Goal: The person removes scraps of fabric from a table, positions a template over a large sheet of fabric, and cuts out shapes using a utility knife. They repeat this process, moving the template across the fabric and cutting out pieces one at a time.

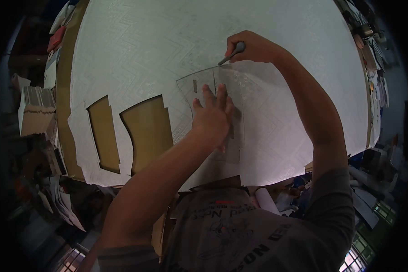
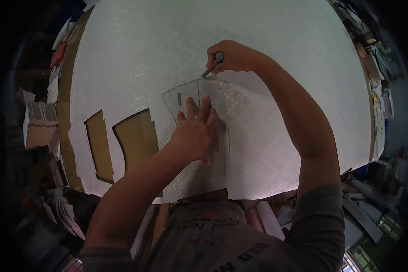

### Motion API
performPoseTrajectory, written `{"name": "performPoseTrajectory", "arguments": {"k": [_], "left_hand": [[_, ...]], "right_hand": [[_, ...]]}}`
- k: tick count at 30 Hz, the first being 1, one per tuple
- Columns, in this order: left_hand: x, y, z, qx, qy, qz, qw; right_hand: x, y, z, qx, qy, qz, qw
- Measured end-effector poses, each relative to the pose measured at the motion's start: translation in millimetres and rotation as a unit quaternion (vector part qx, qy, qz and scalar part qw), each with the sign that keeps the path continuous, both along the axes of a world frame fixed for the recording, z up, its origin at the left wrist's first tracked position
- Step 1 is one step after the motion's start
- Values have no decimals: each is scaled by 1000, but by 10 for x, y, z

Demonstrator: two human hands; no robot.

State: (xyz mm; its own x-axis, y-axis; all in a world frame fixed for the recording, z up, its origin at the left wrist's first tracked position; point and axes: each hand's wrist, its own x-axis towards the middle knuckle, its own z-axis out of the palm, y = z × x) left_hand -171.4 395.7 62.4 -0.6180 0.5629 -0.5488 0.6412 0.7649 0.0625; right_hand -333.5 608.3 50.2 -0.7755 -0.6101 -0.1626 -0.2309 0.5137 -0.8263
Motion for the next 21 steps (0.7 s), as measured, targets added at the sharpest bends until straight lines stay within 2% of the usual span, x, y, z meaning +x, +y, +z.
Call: {"name": "performPoseTrajectory", "arguments": {"k": [4, 6, 9, 15, 19, 21], "left_hand": [[-10, 26, 5, -17, 6, -12, 1000], [-25, 40, 29, -26, -4, -6, 1000], [-29, 43, 45, -33, -15, -1, 999], [-37, 59, 82, -45, -22, -2, 999], [8, 28, 41, -40, -5, -6, 999], [30, -19, -45, -27, 2, -6, 1000]], "right_hand": [[-144, -690, -208, -94, 15, 87, 992], [-135, -1008, -205, -52, 49, 118, 990], [-179, -1166, -270, -56, 8, 141, 988], [-74, -1247, -163, -47, 27, 147, 988], [190, -1202, -207, -27, 66, 109, 992], [366, -1130, -423, -162, 215, -37, 962]]}}
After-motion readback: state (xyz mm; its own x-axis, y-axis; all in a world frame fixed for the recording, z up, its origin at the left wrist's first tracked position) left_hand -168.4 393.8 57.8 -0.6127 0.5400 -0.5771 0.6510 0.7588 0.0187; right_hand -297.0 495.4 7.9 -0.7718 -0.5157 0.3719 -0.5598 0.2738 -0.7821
